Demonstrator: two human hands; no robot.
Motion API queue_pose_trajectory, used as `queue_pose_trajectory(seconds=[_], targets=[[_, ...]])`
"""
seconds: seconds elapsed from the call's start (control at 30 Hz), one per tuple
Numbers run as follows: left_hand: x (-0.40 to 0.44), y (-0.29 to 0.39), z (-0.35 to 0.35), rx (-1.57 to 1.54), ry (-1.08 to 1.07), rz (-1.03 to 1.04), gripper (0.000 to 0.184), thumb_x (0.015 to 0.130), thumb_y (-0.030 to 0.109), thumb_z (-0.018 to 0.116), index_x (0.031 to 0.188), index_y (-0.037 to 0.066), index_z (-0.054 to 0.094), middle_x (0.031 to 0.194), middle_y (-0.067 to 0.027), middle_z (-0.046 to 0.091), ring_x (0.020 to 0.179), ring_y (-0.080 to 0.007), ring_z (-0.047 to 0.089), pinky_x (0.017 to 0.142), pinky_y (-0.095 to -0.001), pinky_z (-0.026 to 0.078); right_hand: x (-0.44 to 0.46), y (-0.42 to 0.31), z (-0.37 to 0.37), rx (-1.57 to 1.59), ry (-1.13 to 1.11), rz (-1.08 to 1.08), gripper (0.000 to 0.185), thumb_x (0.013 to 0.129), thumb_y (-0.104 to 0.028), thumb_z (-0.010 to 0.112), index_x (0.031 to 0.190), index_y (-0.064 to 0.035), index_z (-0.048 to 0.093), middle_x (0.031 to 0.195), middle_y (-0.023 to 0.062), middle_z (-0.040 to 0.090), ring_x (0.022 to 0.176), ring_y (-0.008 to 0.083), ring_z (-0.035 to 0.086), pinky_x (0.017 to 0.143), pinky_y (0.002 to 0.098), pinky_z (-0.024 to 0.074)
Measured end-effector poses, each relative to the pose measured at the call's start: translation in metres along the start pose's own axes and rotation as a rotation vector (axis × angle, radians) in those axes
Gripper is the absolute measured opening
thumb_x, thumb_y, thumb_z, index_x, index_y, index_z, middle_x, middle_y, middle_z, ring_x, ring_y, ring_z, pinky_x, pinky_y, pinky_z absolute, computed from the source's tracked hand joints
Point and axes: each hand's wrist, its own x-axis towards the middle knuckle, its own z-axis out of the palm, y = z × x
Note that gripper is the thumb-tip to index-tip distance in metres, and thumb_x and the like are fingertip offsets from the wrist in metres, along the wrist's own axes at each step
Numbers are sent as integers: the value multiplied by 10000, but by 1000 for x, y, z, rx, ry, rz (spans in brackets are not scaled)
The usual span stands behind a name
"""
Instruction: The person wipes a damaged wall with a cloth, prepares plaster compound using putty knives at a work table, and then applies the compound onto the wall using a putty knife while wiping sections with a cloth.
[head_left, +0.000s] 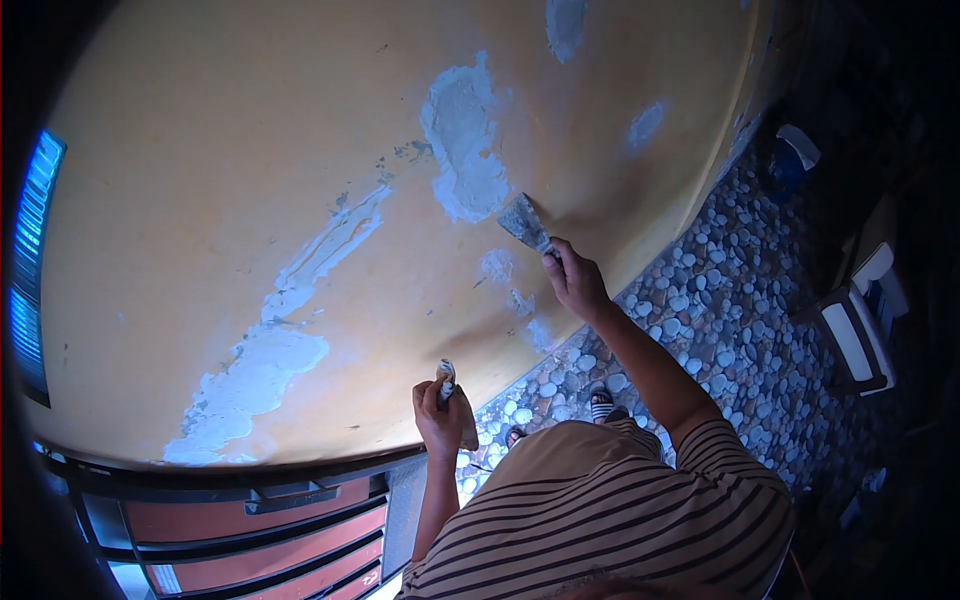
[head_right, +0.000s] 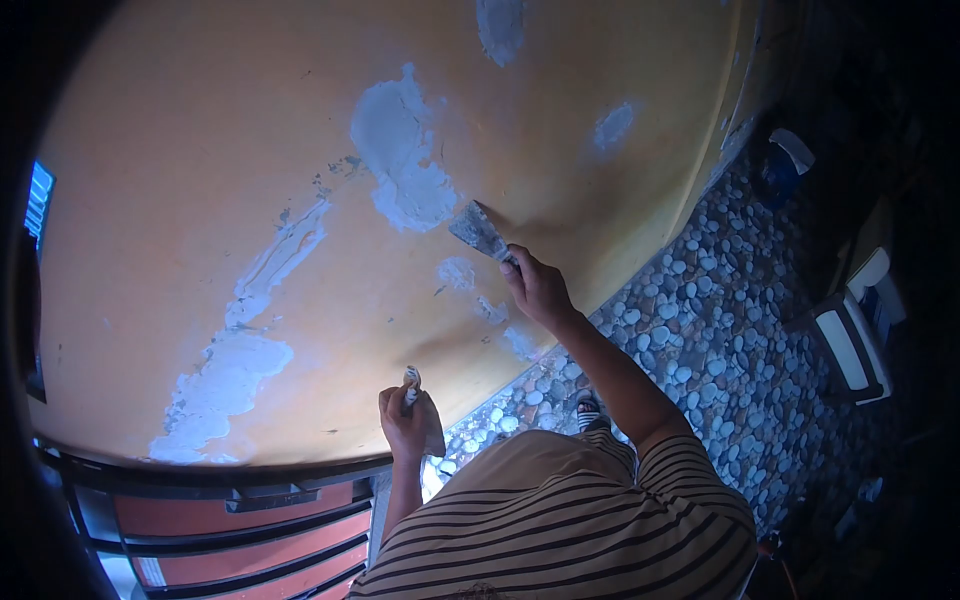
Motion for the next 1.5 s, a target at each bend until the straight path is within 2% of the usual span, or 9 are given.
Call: queue_pose_trajectory(seconds=[0.13,0.33,0.53,0.63,0.77,0.97,1.03,1.13,1.5], targets=[[4,4,1,-8,10,4,307,833,-27,678,1139,4,698,1077,-163,604,937,-309,646,818,-379,549,26,10,-24,-24,60,-132,290,1034,-263,615,1243,-63,609,974,135,695,816,336,696,714,445,546],[4,6,8,-30,-36,25,311,827,-27,684,1136,6,691,1071,-161,602,930,-309,641,817,-380,546,50,-1,-36,-179,79,-352,271,1011,-232,639,1238,-86,616,932,93,659,784,307,630,756,435,496],[5,1,5,-44,4,7,277,848,-18,692,1122,15,712,1050,-143,597,923,-256,628,796,-354,528,45,2,-41,-187,58,-279,260,1000,-239,655,1205,-85,612,930,94,665,805,308,633,756,434,496],[3,-3,9,-49,11,12,270,856,-8,705,1125,17,714,1049,-137,600,920,-247,628,794,-350,526,50,-8,-40,-170,77,-334,254,1001,-234,652,1197,-78,608,934,102,670,800,319,638,760,440,495],[6,2,9,-31,-4,27,273,855,-7,715,1127,19,715,1046,-134,603,919,-248,629,793,-352,528,50,-13,-37,-133,37,-352,249,1009,-227,639,1202,-74,601,953,112,679,801,334,648,772,446,499],[4,5,10,-47,21,32,283,851,-8,713,1133,21,715,1038,-137,603,917,-255,629,796,-355,528,36,-16,-27,-128,25,-229,268,1018,-249,628,1209,-64,593,987,134,695,832,353,666,777,458,521],[3,8,8,-19,-7,12,315,827,-26,675,1138,15,704,1061,-161,611,942,-308,644,826,-380,547,40,-35,-27,-107,53,-282,287,1019,-263,627,1219,-59,592,1000,142,701,818,357,669,761,465,528],[3,8,7,-25,-4,15,279,850,-14,698,1127,15,713,1041,-137,600,925,-261,627,810,-359,528,32,-33,-16,-100,76,-232,295,1019,-269,629,1224,-60,591,1005,145,705,795,360,671,755,468,528],[2,9,0,-24,8,-3,295,843,-21,690,1135,18,711,1045,-138,599,935,-257,629,825,-353,527,23,-61,-3,-54,106,-165,301,1019,-274,633,1211,-46,594,937,179,704,792,386,682,721,487,535]])
